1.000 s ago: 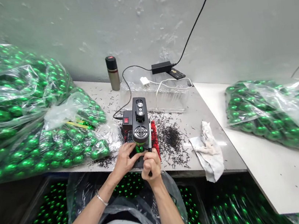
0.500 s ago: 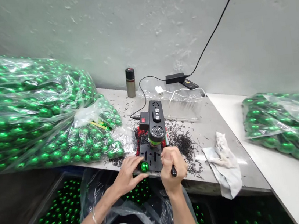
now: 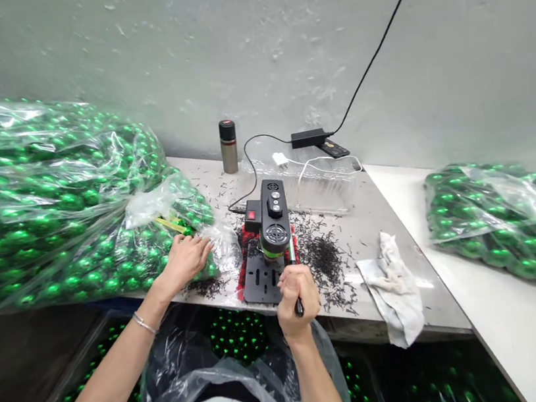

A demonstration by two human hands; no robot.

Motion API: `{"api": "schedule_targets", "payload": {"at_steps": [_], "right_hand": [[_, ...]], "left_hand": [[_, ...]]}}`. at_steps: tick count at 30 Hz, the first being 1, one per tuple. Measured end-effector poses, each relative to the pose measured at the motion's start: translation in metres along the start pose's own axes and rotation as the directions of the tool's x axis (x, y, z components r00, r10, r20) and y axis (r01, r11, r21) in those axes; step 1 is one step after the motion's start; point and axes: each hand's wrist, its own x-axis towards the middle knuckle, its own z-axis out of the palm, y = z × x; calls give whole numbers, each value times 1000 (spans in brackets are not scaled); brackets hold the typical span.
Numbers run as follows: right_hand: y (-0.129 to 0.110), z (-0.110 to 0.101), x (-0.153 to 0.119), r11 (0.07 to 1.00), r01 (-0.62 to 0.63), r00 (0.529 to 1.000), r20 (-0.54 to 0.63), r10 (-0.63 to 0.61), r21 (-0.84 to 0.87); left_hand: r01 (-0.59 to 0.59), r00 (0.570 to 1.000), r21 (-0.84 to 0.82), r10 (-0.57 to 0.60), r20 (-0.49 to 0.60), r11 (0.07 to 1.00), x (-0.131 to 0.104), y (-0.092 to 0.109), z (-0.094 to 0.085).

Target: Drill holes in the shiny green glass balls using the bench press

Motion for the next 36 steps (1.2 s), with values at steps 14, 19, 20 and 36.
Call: {"api": "schedule_targets", "payload": {"at_steps": [14, 19, 20, 36], "right_hand": [[1, 1, -3, 1000, -5, 1000, 2, 5, 2], [4, 0, -4, 1000, -10, 1000, 21, 10, -3], [4, 0, -4, 1000, -10, 1000, 20, 11, -6], [-1, 2, 0, 1000, 4, 1000, -6, -4, -19]], "left_hand": [[57, 962, -57, -40, 271, 997, 17, -5, -5], [181, 983, -508, -142, 115, 842, 15, -4, -5], [202, 979, -623, -176, 104, 755, 14, -3, -4], [430, 841, -822, -166, 515, -373, -3, 78, 34]]}}
